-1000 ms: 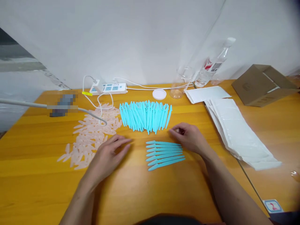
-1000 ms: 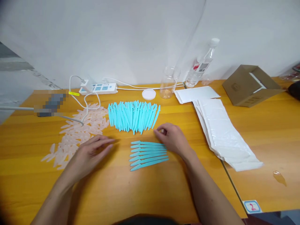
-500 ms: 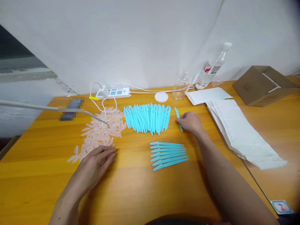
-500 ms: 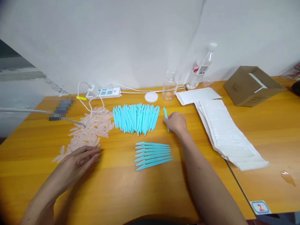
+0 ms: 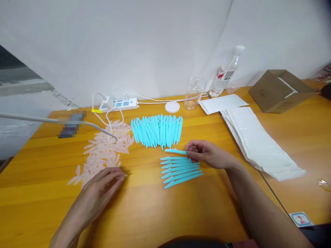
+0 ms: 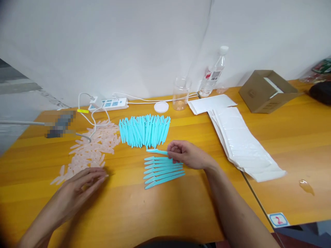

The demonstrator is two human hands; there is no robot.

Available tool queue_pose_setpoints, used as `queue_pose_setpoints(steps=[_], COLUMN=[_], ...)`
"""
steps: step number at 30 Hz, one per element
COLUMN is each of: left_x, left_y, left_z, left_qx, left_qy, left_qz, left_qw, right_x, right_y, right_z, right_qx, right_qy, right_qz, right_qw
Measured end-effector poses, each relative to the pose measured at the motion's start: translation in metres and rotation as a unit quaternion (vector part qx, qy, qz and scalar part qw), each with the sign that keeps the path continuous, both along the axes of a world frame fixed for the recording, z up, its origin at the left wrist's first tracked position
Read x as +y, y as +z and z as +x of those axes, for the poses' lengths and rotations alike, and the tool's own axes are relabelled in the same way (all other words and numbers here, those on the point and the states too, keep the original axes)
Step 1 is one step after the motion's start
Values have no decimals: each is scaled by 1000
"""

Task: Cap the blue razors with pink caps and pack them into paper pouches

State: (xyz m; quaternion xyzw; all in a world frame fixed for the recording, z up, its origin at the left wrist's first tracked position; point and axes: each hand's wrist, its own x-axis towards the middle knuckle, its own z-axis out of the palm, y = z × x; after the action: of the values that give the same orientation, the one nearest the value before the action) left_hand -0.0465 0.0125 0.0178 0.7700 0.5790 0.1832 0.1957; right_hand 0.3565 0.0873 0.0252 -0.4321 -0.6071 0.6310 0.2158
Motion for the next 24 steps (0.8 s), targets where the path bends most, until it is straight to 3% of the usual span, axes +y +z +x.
queue_pose_setpoints(steps=[4, 10, 15, 24], left_x=[12, 37, 36, 37], left_y=[8, -7, -14, -12], left_z=[47, 106, 120, 120], left_qx=[-147, -280, -289, -284], left_qy=[37, 22, 6, 21], left_qz=[-27, -91, -105, -82], left_qw=[988, 956, 952, 955], right_x=[-2, -3, -2, 0], right_y=[-7, -11, -14, -13], right_z=[-10, -8, -5, -5], right_qx=[5, 13, 11, 13], right_qy=[34, 25, 18, 15], right_qz=[-20, -18, -13, -2], right_qw=[999, 999, 1000, 1000])
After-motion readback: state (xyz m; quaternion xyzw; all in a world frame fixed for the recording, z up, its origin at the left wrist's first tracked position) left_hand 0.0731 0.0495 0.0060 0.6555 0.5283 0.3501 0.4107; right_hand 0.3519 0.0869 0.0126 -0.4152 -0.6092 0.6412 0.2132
